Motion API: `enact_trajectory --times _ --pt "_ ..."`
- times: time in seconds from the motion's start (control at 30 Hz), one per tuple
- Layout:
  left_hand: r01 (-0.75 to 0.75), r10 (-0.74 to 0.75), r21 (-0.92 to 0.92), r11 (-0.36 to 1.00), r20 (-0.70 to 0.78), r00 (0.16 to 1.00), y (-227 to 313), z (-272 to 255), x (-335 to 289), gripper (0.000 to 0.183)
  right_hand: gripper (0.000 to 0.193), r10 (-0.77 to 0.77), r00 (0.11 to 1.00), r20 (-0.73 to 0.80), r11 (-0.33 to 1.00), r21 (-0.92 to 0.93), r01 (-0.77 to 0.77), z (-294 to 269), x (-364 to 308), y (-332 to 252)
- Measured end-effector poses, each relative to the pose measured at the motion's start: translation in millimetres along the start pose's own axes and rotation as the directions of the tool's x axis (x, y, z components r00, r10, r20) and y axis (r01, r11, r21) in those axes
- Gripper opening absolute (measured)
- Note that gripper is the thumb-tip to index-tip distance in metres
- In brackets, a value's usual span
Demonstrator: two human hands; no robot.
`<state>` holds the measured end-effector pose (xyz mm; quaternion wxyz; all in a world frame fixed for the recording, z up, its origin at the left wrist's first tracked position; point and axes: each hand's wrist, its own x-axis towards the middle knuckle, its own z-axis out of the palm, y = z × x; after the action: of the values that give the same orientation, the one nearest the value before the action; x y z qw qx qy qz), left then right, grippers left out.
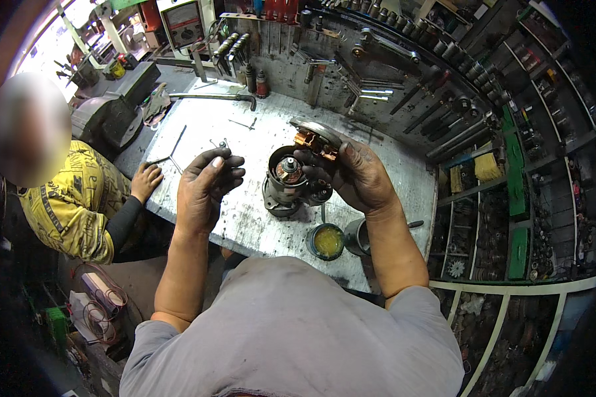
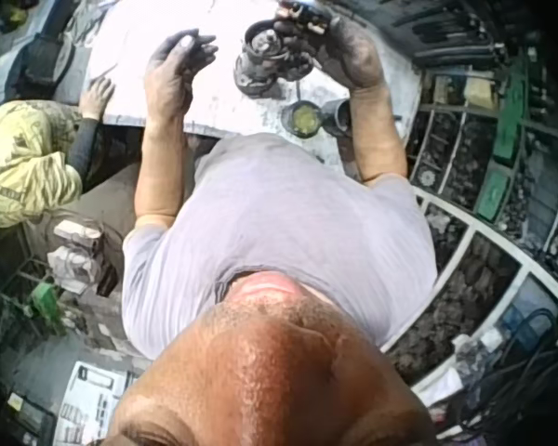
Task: The person assembles a small cylindrical electrical component on a cluttered workbench. They repeatedly insert and remove a circular rotor-like part, apply lubricant from a small container, and reattach the housing. The person handles the component with both hands, occasionally rotating it to access different sides.
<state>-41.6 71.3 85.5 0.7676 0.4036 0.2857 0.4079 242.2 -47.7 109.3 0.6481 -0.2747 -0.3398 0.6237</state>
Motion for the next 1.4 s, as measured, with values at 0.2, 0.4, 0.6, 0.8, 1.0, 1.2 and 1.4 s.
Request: enact_trajectory --times 0.2,0.4,0.6,0.8,1.0,1.2,1.4 --pt "-0.015 0.015 0.020 1.000 -0.003 1.000 -8 -2 -1 0.032 0.082 -0.224 0.974 -0.022 0.856 -0.482 0.186 8 -6 5" --pt "-0.199 0.177 0.248 0.948 0.109 0.978 -19 14 0 0.044 0.091 -0.358 0.933 -0.042 0.615 -0.763 0.201 18 -15 24" --pt "-0.342 0.246 0.335 0.878 0.299 0.922 -28 39 13 0.056 0.094 -0.320 0.944 -0.075 0.619 -0.771 0.148 21 -12 38" --pt "-0.355 0.266 0.350 0.867 0.278 0.923 -26 52 25 0.044 0.088 -0.347 0.935 -0.077 0.563 -0.814 0.143 11 -6 32" --pt "-0.309 0.238 0.405 0.860 0.216 0.947 -13 77 40 0.037 0.084 -0.304 0.946 -0.109 0.644 -0.756 0.120 12 3 22" --pt "-0.274 0.211 0.451 0.850 0.186 0.960 -6 88 51 0.029 0.087 -0.276 0.934 -0.225 0.750 -0.659 0.063 12 5 21" --pt "-0.333 0.254 0.472 0.817 0.224 0.941 -13 87 55 0.025 0.087 -0.257 0.936 -0.240 0.783 -0.620 0.056 8 1 24"
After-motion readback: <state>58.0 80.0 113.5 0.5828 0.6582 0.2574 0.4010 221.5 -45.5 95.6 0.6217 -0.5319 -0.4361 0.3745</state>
